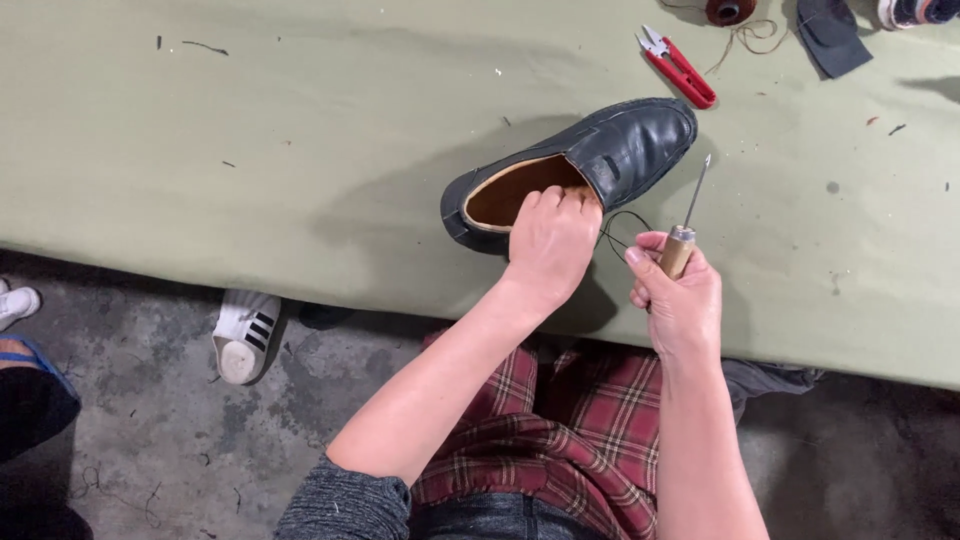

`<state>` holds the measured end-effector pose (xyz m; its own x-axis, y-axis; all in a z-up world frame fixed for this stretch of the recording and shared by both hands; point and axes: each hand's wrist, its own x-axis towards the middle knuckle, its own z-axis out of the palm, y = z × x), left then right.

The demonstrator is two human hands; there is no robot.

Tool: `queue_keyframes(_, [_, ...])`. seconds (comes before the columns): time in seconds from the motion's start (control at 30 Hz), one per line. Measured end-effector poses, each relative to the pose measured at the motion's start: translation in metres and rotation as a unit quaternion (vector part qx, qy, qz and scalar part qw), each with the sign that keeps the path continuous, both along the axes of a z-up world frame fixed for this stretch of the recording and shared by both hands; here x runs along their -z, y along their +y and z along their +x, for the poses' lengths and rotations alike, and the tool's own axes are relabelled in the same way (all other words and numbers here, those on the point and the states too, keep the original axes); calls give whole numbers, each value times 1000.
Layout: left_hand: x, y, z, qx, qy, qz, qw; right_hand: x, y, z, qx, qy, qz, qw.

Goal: Hand-sewing a leather shoe using an awl and thread at a repair bench.

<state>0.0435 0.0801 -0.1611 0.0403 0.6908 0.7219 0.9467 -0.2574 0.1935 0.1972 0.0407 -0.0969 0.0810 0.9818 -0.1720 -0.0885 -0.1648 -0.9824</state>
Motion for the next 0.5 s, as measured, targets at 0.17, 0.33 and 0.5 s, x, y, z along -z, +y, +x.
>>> queue_keyframes(0.17, [0,2,3,-4,13,18,1000,6,-2,3,1,1,-2,1000])
queue_keyframes(0.33, [-6,2,1,2,20,0,1000,5,-2,8,11,9,-4,1000])
queue_keyframes(0.5, [-34,-1,-14,46,-27,-67,996,-3,-1,9,10,5,-3,1000])
